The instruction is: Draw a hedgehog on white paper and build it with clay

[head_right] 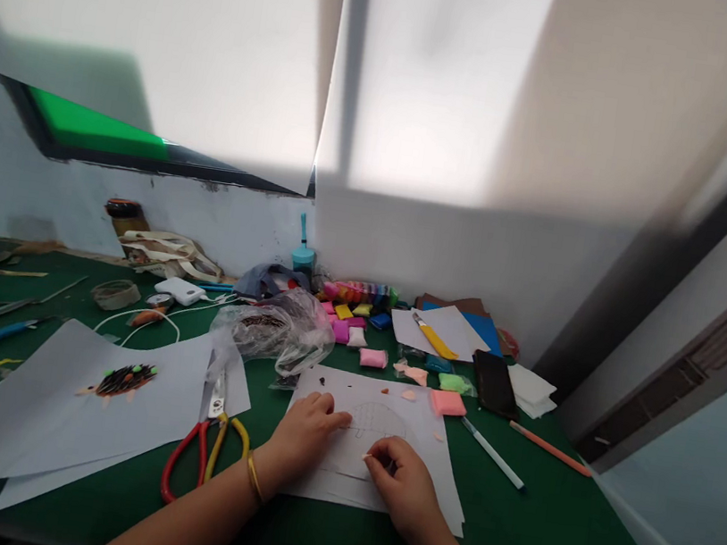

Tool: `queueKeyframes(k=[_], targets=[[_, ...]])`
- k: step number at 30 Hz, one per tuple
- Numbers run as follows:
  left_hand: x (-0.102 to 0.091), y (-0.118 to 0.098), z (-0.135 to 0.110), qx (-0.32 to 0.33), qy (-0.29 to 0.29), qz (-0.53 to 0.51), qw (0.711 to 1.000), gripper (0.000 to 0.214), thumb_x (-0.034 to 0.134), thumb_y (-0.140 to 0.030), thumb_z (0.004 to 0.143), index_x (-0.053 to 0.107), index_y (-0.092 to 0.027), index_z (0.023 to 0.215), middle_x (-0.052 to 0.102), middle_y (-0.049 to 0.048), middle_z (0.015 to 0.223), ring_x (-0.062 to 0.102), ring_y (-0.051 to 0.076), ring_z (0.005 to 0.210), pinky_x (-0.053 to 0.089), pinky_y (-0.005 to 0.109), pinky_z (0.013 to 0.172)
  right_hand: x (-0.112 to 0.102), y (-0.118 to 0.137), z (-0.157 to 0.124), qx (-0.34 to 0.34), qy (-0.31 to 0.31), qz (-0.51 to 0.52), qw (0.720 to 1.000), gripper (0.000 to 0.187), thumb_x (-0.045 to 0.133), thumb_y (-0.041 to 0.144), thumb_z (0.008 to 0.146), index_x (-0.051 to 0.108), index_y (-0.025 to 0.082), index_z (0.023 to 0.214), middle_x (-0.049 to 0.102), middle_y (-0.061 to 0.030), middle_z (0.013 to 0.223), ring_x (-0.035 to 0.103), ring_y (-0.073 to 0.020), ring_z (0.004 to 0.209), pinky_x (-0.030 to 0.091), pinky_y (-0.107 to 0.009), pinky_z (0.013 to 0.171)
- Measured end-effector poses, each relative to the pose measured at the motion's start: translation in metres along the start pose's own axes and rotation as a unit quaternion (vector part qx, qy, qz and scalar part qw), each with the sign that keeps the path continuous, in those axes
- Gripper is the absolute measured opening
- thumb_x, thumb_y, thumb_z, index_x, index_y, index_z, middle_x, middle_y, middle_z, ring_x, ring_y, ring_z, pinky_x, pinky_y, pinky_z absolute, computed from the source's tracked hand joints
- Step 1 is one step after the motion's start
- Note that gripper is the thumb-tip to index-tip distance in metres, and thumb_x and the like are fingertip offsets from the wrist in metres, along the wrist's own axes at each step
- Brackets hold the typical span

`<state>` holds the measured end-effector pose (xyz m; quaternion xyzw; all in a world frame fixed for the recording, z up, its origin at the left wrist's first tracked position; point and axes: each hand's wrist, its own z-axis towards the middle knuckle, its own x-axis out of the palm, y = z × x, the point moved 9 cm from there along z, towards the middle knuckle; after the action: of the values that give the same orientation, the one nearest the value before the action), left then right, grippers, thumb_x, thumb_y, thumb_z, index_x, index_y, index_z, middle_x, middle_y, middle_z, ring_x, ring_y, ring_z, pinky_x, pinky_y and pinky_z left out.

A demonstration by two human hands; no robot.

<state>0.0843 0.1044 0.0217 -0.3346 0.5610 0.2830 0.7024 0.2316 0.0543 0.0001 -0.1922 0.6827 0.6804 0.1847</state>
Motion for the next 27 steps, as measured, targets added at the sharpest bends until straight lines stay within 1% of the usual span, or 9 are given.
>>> queueKeyframes(k=[7,12,14,17,19,21,24,26,27], targets=[[0.003,-0.005,0.0,0.004,0.015,0.03,0.999,0.026,0.046,-0.02,0.092,0.059,-0.03,0.112,0.051,0.0061,0.102,0.045,0.023,0.094,0.037,0.034,0.079,0.0,-0.002,0.0,-0.003,-0.004,0.006,1.0,0.02,0.056,0.04,0.08,0.065,0.022,0.08,0.066,-0.0031,0.084,0.06,-0.021,0.079,0.048,-0.032,0.072],[0.001,-0.002,0.003,0.0,0.013,0.02,1.0,0.04,0.043,-0.017,0.092,0.049,-0.031,0.129,0.053,0.0066,0.107,0.047,0.024,0.098,0.037,0.036,0.081,0.0,0.0,0.0,-0.001,0.001,0.003,1.0,0.02,0.056,0.041,0.081,0.065,0.023,0.081,0.066,-0.0027,0.084,0.06,-0.0207,0.079,0.047,-0.032,0.072],[-0.003,-0.001,0.002,-0.009,0.006,0.01,1.0,0.044,0.044,-0.013,0.089,0.049,-0.029,0.129,0.054,0.0069,0.109,0.047,0.024,0.099,0.037,0.037,0.084,0.0,-0.002,0.0,0.005,-0.001,0.004,1.0,0.021,0.056,0.042,0.081,0.065,0.023,0.082,0.066,-0.0026,0.083,0.06,-0.0208,0.078,0.047,-0.032,0.072],[-0.016,-0.004,-0.003,-0.036,-0.034,-0.05,0.998,0.037,0.045,-0.011,0.086,0.057,-0.023,0.119,0.056,0.0077,0.109,0.049,0.023,0.101,0.036,0.037,0.089,-0.004,-0.004,0.002,0.007,-0.017,0.023,1.0,0.023,0.056,0.043,0.081,0.066,0.023,0.082,0.067,-0.0029,0.084,0.06,-0.0211,0.078,0.047,-0.032,0.069],[-0.022,-0.011,-0.007,-0.046,-0.056,-0.157,0.985,0.025,0.045,-0.019,0.09,0.063,-0.021,0.108,0.059,0.0072,0.104,0.051,0.022,0.099,0.038,0.035,0.088,-0.009,0.0,0.002,-0.005,-0.037,0.036,0.999,0.023,0.057,0.044,0.081,0.066,0.022,0.082,0.068,-0.0031,0.084,0.06,-0.0214,0.08,0.047,-0.032,0.071],[-0.015,-0.02,-0.009,-0.05,-0.032,-0.309,0.949,0.025,0.045,-0.033,0.092,0.066,-0.02,0.096,0.062,0.0057,0.096,0.055,0.02,0.093,0.041,0.032,0.083,-0.012,0.008,0.002,-0.025,-0.05,0.036,0.998,0.024,0.057,0.044,0.082,0.066,0.023,0.082,0.068,-0.0032,0.085,0.06,-0.0213,0.081,0.048,-0.031,0.073],[0.011,-0.029,-0.009,-0.102,0.039,-0.525,0.844,0.034,0.052,-0.048,0.085,0.065,-0.016,0.083,0.064,0.0034,0.078,0.059,0.017,0.074,0.044,0.029,0.069,-0.013,0.026,-0.002,-0.069,-0.053,0.018,0.996,0.024,0.056,0.044,0.084,0.066,0.023,0.079,0.067,-0.0036,0.086,0.06,-0.0208,0.082,0.047,-0.031,0.074],[0.023,-0.029,-0.009,-0.148,0.051,-0.606,0.78,0.038,0.062,-0.053,0.075,0.062,-0.014,0.076,0.061,0.0012,0.067,0.057,0.015,0.062,0.043,0.027,0.061,-0.013,0.037,-0.005,-0.103,-0.057,-0.003,0.993,0.024,0.055,0.042,0.086,0.068,0.024,0.077,0.066,-0.0042,0.087,0.06,-0.0213,0.085,0.047,-0.032,0.078],[0.027,-0.028,-0.009,-0.165,0.047,-0.627,0.759,0.041,0.066,-0.055,0.07,0.061,-0.014,0.073,0.059,0.0002,0.064,0.055,0.014,0.058,0.041,0.026,0.059,-0.012,0.041,-0.007,-0.118,-0.06,-0.017,0.991,0.023,0.055,0.041,0.086,0.069,0.025,0.078,0.067,-0.0045,0.089,0.06,-0.0218,0.088,0.047,-0.033,0.081]])
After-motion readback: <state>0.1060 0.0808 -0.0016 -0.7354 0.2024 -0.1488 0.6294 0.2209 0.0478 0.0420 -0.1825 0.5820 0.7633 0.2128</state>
